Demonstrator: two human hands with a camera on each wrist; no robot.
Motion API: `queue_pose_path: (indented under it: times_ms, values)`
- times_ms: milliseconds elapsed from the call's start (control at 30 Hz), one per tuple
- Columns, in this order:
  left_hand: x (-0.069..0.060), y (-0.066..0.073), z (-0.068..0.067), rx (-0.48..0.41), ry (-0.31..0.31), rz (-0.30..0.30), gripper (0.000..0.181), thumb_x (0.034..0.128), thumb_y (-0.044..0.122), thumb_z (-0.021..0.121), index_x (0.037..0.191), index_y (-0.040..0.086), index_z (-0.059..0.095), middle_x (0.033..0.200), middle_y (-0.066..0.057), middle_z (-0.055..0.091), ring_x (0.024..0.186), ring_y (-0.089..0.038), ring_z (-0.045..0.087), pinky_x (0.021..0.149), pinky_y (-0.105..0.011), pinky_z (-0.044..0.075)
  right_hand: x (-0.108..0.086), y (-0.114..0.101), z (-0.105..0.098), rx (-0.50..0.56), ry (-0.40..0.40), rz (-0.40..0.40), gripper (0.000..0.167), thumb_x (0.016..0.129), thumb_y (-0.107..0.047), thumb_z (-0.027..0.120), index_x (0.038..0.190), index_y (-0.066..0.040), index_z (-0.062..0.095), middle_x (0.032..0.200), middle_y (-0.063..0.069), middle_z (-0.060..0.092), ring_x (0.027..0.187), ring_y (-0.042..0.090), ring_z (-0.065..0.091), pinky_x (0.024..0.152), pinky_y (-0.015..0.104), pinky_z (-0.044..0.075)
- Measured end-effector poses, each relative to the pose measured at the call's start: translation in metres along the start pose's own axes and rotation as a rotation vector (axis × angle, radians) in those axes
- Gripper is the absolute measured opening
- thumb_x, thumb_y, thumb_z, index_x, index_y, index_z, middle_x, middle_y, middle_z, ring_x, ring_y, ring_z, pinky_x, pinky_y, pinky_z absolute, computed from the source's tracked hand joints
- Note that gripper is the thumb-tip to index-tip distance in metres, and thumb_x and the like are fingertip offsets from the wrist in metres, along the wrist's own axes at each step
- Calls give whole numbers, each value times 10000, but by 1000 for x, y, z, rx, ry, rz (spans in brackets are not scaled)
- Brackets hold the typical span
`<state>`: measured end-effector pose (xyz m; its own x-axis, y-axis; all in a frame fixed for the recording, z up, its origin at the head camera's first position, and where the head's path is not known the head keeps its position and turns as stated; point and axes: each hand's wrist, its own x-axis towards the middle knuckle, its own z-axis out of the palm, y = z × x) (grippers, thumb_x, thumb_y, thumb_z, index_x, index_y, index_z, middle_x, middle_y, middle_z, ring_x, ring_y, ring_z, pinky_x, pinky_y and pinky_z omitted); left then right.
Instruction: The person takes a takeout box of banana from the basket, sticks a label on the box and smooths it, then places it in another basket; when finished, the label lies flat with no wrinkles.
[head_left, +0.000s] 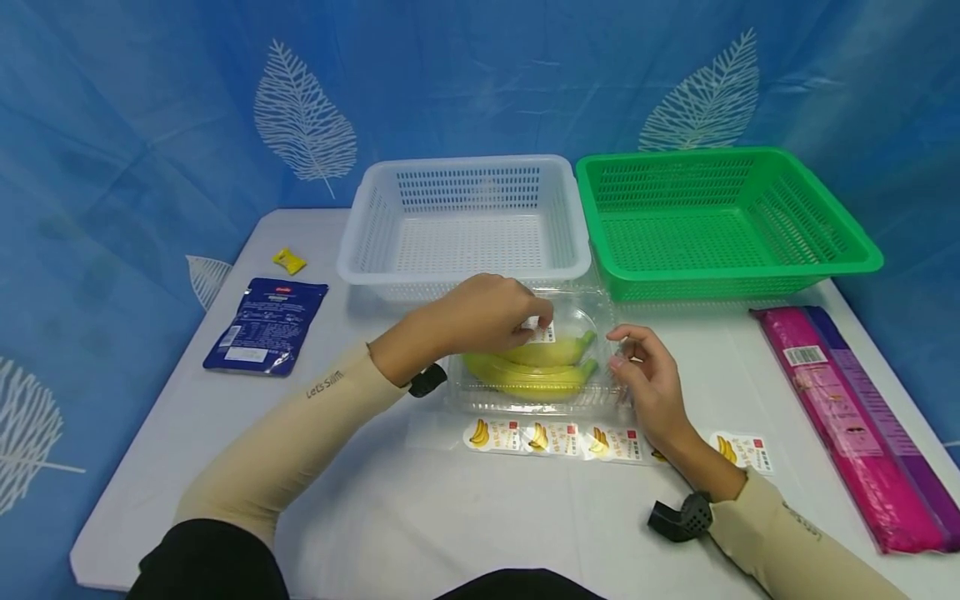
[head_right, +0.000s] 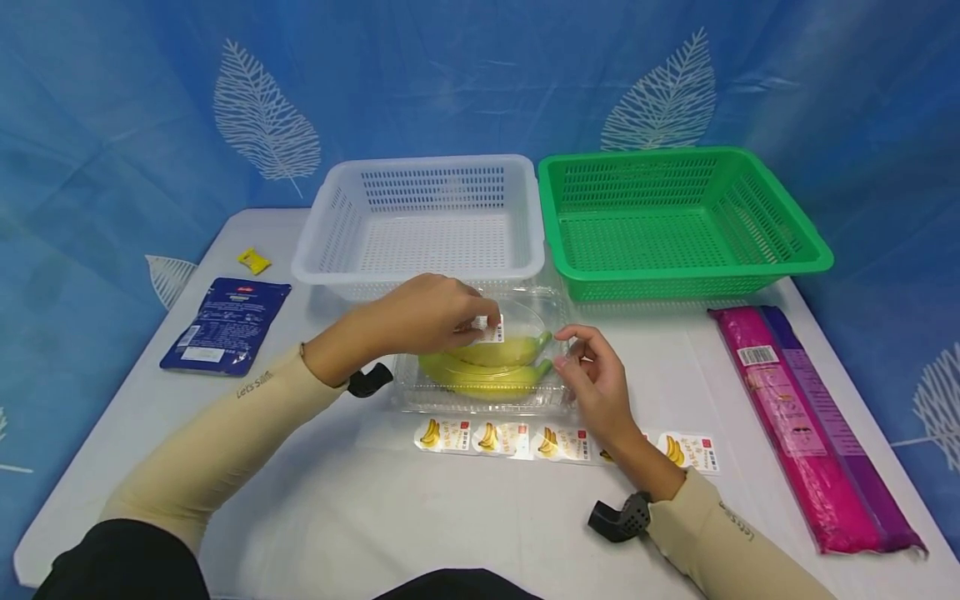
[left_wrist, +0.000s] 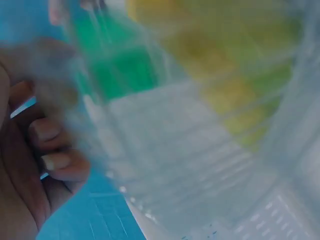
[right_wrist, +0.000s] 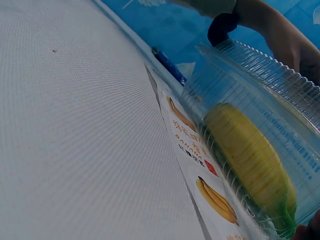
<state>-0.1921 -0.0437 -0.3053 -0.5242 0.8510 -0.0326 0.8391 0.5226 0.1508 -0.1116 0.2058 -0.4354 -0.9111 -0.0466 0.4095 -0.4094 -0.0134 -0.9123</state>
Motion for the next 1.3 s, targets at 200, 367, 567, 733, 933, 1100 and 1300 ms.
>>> queue_pose_path:
  times_ms: [200, 367, 567, 733, 933, 1100, 1300]
  values:
    - [-17, 1, 3, -7, 23, 7, 137, 981, 145, 660, 1069, 184, 758, 853, 72, 718, 704, -72, 603, 681, -302, 515, 0, -1, 1, -3, 14, 7, 279, 941, 72, 503, 1200, 31, 598, 1023, 231, 477, 724, 137, 438, 592, 212, 403]
    - [-43, -5, 6, -52, 110, -50, 125, 954, 155, 697, 1052, 200, 759, 710, 92, 601, 612, -81, 481, 571, -285, 408, 1, 0, 1, -16, 6, 2, 274, 941, 69, 503, 1198, 38, 594, 1065, 234, 482, 751, 142, 429, 598, 206, 399]
    - [-81, -18, 12, -179, 237, -178, 179, 953, 176, 724, 1127, 146, 750, 705, 60, 521, 646, -119, 470, 591, -311, 398, 2, -2, 2, -19, 9, 7, 279, 939, 72, 506, 1199, 29, 599, 1050, 212, 489, 747, 144, 435, 599, 210, 407]
    - [-106, -27, 27, -274, 353, -304, 312, 1017, 317, 651, 1264, 130, 691, 837, 14, 543, 717, -199, 512, 646, -335, 433, 1, -1, 2, 1, 14, -7, 274, 938, 84, 510, 1203, 86, 580, 1050, 210, 499, 736, 143, 439, 595, 218, 409]
    - [-118, -28, 52, -363, 430, -448, 475, 1064, 441, 518, 1459, 180, 551, 1075, -34, 590, 735, -165, 497, 630, -345, 457, 0, 0, 2, 4, 12, -6, 262, 949, 73, 506, 1202, 94, 571, 1012, 190, 482, 726, 130, 444, 590, 203, 416]
    - [-120, -26, 68, -464, 414, -512, 584, 1077, 484, 444, 1601, 242, 353, 1214, -66, 545, 800, -169, 530, 679, -355, 478, -1, 0, 2, -2, 11, -3, 262, 951, 69, 505, 1203, 90, 573, 1019, 203, 480, 737, 133, 438, 590, 205, 411]
    - [-121, -22, 75, -498, 445, -493, 621, 1081, 470, 437, 1641, 313, 220, 1189, -27, 542, 784, -153, 554, 656, -358, 484, 0, -1, 3, 5, 16, -1, 270, 946, 67, 507, 1201, 46, 597, 1018, 213, 478, 733, 134, 442, 582, 211, 414]
